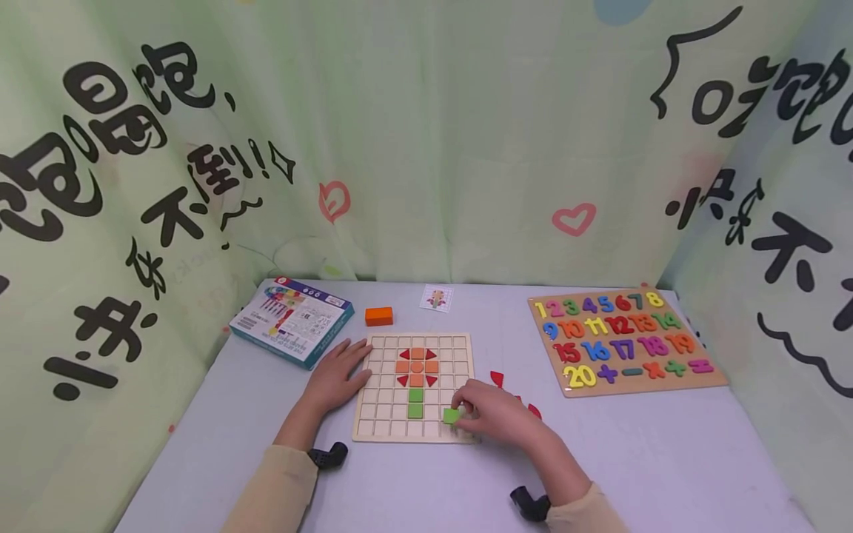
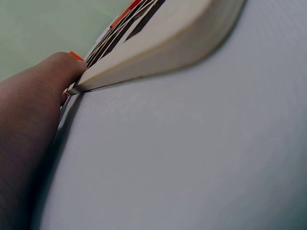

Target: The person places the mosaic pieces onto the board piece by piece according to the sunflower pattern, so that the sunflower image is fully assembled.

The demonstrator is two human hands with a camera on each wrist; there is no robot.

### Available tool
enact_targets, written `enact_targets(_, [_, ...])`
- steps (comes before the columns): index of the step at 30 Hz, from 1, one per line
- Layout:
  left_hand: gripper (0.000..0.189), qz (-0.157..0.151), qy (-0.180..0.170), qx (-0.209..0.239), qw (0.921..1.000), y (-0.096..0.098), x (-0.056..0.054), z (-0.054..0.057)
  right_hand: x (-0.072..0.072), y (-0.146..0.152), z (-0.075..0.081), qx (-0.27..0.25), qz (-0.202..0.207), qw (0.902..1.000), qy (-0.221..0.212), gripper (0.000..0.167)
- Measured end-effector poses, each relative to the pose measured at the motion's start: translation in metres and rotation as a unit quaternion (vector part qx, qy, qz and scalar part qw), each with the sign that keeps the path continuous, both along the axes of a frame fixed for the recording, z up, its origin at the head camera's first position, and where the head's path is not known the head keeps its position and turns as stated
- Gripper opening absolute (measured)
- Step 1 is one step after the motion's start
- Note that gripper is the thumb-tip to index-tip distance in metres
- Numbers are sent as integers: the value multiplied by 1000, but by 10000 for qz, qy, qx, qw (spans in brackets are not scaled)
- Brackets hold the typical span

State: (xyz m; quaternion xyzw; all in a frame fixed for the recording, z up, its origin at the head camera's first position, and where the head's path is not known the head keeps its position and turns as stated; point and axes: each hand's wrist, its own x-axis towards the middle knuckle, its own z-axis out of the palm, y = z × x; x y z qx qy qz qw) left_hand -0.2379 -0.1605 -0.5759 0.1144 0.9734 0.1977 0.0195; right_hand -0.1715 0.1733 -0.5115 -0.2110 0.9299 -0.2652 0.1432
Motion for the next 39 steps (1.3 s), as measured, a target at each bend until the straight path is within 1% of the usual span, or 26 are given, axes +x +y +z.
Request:
enact_targets(3, [58, 2, 19, 26, 10000, 0, 0, 0, 1, -13, -2, -2, 62, 10000, 33, 27])
enact_targets(8, [58, -9, 29, 4, 10000, 0, 0, -1, 0, -32, -6, -16, 281, 9996, 99, 29])
enact_targets(15, [59, 0, -21, -8, 10000, 0, 0, 0, 1, -49, -14, -34, 490, 9986, 176, 27])
enact_targets(19, [59, -9, -4, -53, 10000, 0, 0, 1, 2, -54, -18, 105, 527, 9983, 215, 25])
enact_targets(28, [59, -7, -72, 8, 10000, 1, 1, 5, 3, -59, -20, 248, 495, 9977, 383, 25])
enact_targets(36, [59, 8, -98, -54, 9999, 0, 1, 3, 4, -61, -22, 304, 490, 9969, 529, 24])
enact_targets(39, [59, 31, -98, -15, 9999, 1, 0, 3, 4, -62, -23, 348, 493, 9965, 584, 24])
